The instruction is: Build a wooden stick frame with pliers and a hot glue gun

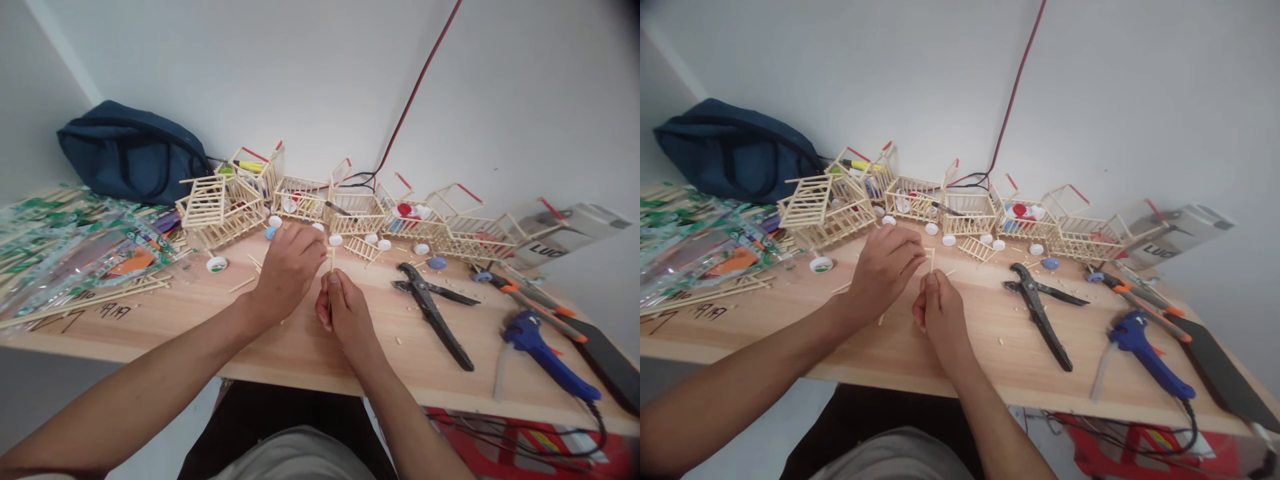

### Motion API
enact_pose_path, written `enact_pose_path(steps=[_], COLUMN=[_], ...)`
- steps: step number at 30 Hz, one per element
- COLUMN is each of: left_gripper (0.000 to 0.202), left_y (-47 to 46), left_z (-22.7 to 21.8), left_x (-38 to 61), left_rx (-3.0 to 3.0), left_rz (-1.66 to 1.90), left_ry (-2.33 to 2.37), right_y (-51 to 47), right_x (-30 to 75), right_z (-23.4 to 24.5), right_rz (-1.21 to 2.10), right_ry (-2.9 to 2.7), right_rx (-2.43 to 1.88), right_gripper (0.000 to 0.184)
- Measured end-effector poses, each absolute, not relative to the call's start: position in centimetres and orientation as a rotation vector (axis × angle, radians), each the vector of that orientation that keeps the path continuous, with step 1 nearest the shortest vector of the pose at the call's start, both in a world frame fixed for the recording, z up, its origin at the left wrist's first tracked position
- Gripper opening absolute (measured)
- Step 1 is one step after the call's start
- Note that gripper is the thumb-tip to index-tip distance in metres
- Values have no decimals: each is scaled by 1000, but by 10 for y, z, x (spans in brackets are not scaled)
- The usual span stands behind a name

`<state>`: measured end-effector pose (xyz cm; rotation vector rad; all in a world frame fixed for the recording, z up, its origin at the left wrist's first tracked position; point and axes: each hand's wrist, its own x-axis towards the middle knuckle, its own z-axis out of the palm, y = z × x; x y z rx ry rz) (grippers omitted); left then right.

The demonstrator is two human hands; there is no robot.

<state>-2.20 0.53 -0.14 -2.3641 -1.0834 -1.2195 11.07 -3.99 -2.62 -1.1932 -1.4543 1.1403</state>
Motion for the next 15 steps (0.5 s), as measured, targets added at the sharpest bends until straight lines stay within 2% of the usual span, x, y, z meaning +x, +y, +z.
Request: enact_pose_path(steps=[15], left_gripper=[12], left_y=[6], left_z=[-2], left_x=[-22], left_rx=[-2376], left_rz=[-1234], left_ry=[-1094], right_y=[-40], right_x=[110], right_z=[-25], right_rz=[1145], right_ry=[-1446], right_rx=[-1197], right_gripper=[28])
